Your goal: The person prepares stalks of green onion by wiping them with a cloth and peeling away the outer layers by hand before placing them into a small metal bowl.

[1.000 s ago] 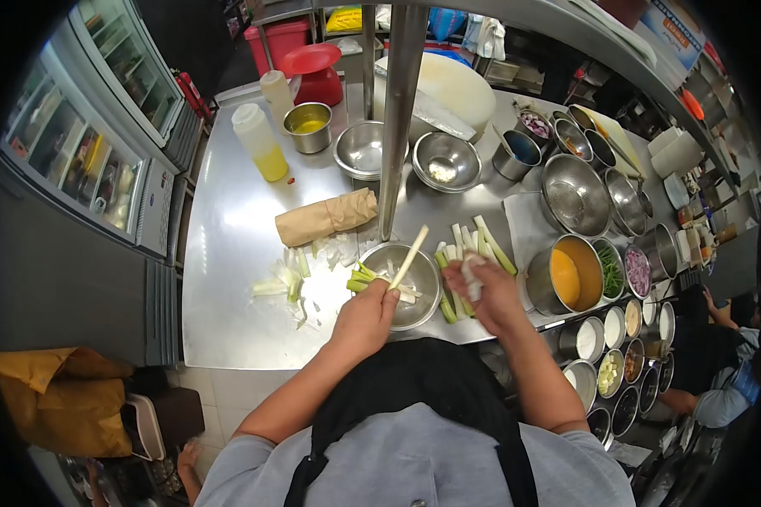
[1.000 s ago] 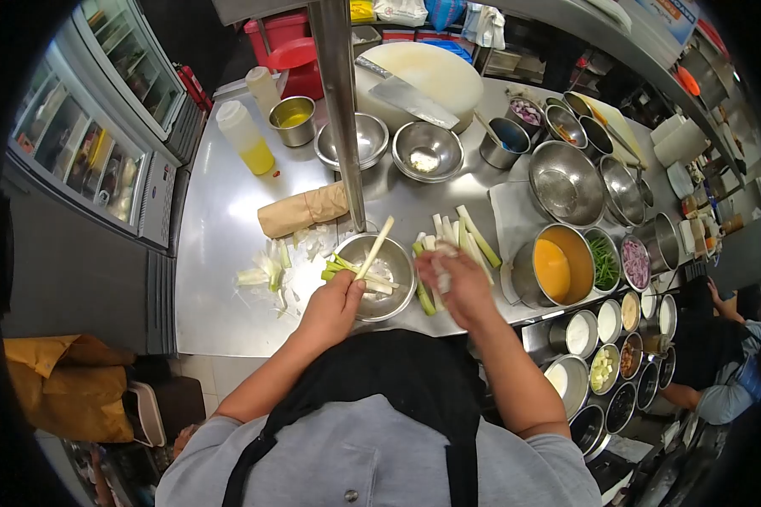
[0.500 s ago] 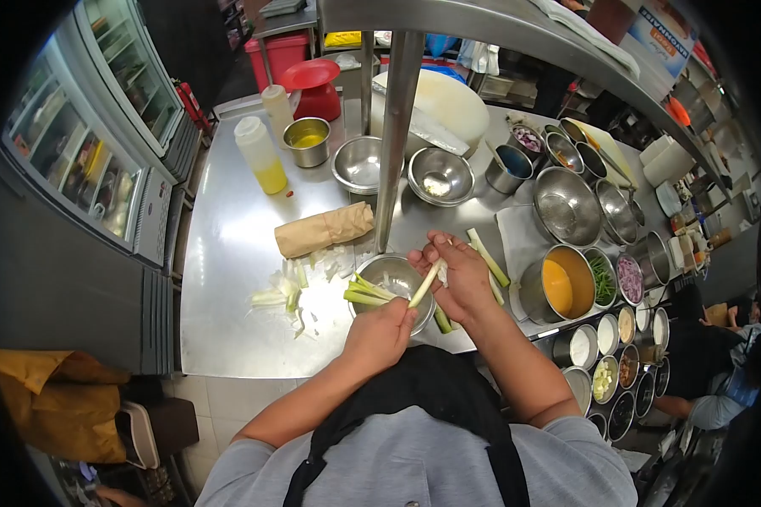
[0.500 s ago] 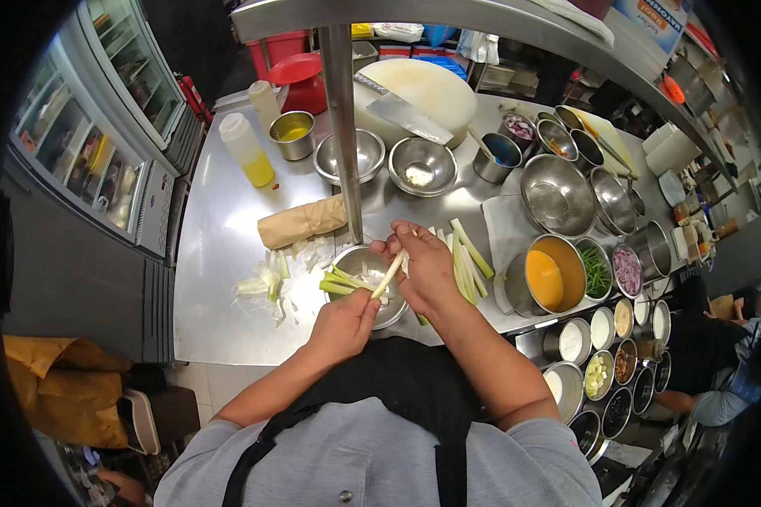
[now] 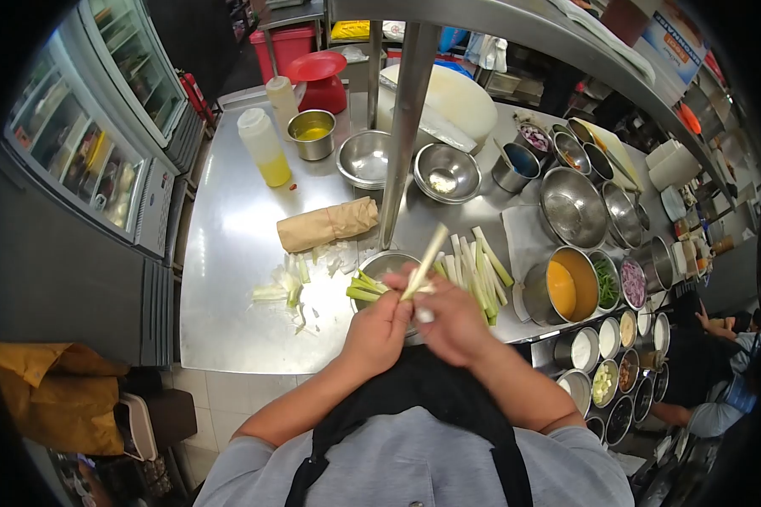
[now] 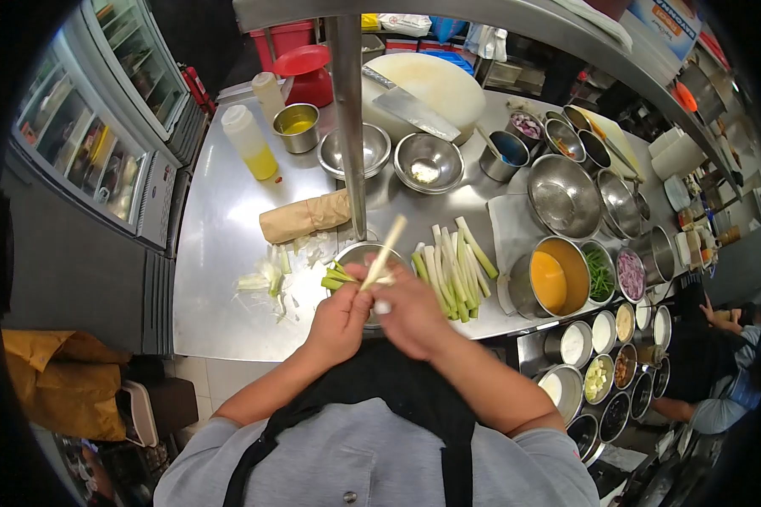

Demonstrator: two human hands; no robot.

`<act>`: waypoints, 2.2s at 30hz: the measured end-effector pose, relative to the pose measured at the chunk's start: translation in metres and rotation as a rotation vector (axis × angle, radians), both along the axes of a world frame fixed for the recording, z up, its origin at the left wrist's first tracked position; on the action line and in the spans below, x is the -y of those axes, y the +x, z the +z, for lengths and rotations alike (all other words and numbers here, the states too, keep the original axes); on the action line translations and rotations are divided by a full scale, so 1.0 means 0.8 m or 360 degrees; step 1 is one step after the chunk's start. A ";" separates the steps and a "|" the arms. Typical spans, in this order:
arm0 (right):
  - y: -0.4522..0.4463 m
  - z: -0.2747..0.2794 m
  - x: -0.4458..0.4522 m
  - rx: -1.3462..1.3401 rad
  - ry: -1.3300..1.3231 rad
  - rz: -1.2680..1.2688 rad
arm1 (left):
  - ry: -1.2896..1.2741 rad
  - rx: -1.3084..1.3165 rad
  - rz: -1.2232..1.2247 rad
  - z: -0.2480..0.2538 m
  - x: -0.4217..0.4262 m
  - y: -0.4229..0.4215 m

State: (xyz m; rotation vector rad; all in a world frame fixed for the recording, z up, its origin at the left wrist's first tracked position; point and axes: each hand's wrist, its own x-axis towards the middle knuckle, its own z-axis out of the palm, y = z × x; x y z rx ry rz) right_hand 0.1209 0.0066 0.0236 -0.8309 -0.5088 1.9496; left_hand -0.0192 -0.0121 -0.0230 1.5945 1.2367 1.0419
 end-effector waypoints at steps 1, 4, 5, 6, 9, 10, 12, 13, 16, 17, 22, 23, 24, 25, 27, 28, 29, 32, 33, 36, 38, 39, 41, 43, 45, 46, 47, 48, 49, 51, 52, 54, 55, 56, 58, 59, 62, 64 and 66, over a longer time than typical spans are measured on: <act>-0.008 -0.005 0.000 0.0001 -0.0005 -0.0009 | 0.0188 -0.0221 -0.0005 -0.001 0.000 0.005; -0.011 -0.026 -0.007 0.0606 0.0542 -0.0129 | 0.0392 -0.0521 -0.0028 0.004 0.002 0.011; -0.005 -0.028 -0.018 0.0542 0.0529 -0.0164 | 0.0416 -0.0600 -0.0033 0.006 0.003 0.011; 0.000 -0.026 -0.031 0.0475 0.0520 -0.0201 | 0.0424 -0.0606 -0.0038 0.004 0.003 0.010; 0.022 -0.006 -0.056 0.0170 0.0372 -0.0366 | 0.0496 -0.0691 -0.0075 -0.002 0.008 0.007; 0.028 -0.004 -0.061 0.0029 0.0367 -0.0400 | 0.0458 -0.0600 -0.0055 0.001 0.008 0.007; 0.041 -0.010 -0.072 -0.0066 0.0355 -0.0494 | 0.0421 -0.0507 -0.0023 0.002 0.008 0.006; 0.050 -0.009 -0.076 -0.0098 0.0378 -0.0612 | 0.0385 -0.0424 0.0008 0.000 0.012 0.006; 0.038 -0.013 -0.060 -0.0073 0.0374 -0.0742 | 0.0282 -0.0285 0.0066 -0.005 0.010 0.007; 0.022 -0.022 -0.041 0.0102 0.0299 -0.0562 | 0.0219 -0.0231 0.0074 -0.007 0.009 0.006; 0.006 -0.059 -0.009 0.0765 0.0823 -0.0064 | 0.0230 -0.0443 -0.0052 -0.008 -0.006 -0.009; 0.019 -0.060 -0.017 0.0930 0.0850 0.0058 | 0.0116 -0.0558 -0.0075 -0.006 -0.008 -0.021; 0.027 -0.057 -0.022 0.1090 0.0874 0.0180 | 0.0066 -0.0317 0.0082 -0.008 -0.012 -0.027; 0.030 -0.054 -0.022 0.1166 0.0761 0.0458 | 0.0081 -0.0089 0.0112 -0.010 -0.018 -0.023; 0.019 -0.028 -0.008 0.1355 0.0851 0.0594 | 0.0097 0.0141 0.0141 -0.011 -0.031 -0.018; 0.015 -0.017 0.000 0.1548 0.0942 0.0740 | -0.0092 0.0245 0.0102 -0.009 -0.038 -0.016; 0.017 -0.033 0.003 0.1444 0.0947 0.0661 | -0.0277 0.0352 0.0065 -0.009 -0.043 -0.014; 0.033 -0.038 0.010 0.1642 0.0874 0.0564 | -0.0374 0.0583 0.0115 -0.030 -0.055 -0.022; 0.042 -0.043 0.010 0.1646 0.0866 0.0574 | -0.0452 0.0524 0.0083 -0.027 -0.052 -0.016; 0.086 -0.054 -0.006 0.2415 0.0722 0.0134 | -0.0022 0.0082 0.0109 -0.049 -0.052 -0.011; 0.135 -0.062 -0.030 0.2800 0.0667 -0.0013 | -0.0101 -0.0148 0.0085 -0.031 -0.049 -0.019; 0.160 -0.082 -0.039 0.2874 0.0611 -0.0031 | -0.0152 -0.0248 0.0048 -0.030 -0.048 -0.019; 0.194 -0.138 -0.041 0.2932 0.0753 -0.0025 | -0.0200 -0.0339 0.0010 -0.028 -0.047 -0.019; 0.196 -0.150 -0.039 0.2931 0.0898 0.0019 | -0.0150 -0.0533 -0.0075 -0.027 -0.047 -0.018; 0.194 -0.143 -0.038 0.2972 0.0925 -0.0076 | -0.0132 -0.0586 -0.0029 -0.029 -0.045 -0.021; 0.188 -0.135 -0.036 0.3009 0.0939 -0.0183 | -0.0112 -0.0646 0.0006 -0.030 -0.044 -0.024; 0.182 -0.132 -0.039 0.3003 0.0930 -0.0182 | -0.0117 -0.0653 0.0001 -0.032 -0.044 -0.027; 0.177 -0.128 -0.046 0.2971 0.1017 -0.0233 | -0.0123 -0.0666 0.0021 -0.034 -0.044 -0.029; 0.172 -0.127 -0.050 0.2941 0.1102 -0.0285 | -0.0128 -0.0677 0.0040 -0.035 -0.045 -0.028; 0.155 -0.141 -0.058 0.3064 0.1091 -0.0190 | -0.0124 -0.0695 0.0028 -0.030 -0.047 -0.025; 0.148 -0.153 -0.062 0.3184 0.1090 -0.0089 | -0.0117 -0.0711 0.0026 -0.027 -0.048 -0.024; 0.148 -0.176 -0.070 0.3162 0.1088 -0.0169 | -0.0073 -0.0712 0.0057 -0.026 -0.047 -0.026; 0.155 -0.183 -0.075 0.3082 0.1186 -0.0205 | -0.0033 -0.0708 0.0099 -0.026 -0.049 -0.028; 0.161 -0.190 -0.076 0.2998 0.1275 -0.0228 | -0.0044 -0.0708 0.0109 -0.026 -0.049 -0.032; 0.158 -0.169 -0.066 0.3006 0.1218 -0.0231 | -0.0107 -0.0730 0.0163 -0.029 -0.050 -0.042; 0.156 -0.155 -0.065 0.3021 0.1171 -0.0255 | -0.0104 -0.0712 0.0188 -0.031 -0.051 -0.046; 0.163 -0.139 -0.066 0.2970 0.0935 -0.0572 | 0.0182 -0.0800 0.0327 -0.038 -0.057 -0.058; 0.174 -0.145 -0.069 0.2746 0.0884 -0.0557 | 0.0286 -0.0835 0.0435 -0.035 -0.062 -0.062; 0.174 -0.152 -0.067 0.1990 0.0625 -0.0843 | 0.0702 -0.1061 0.0207 -0.039 -0.070 -0.067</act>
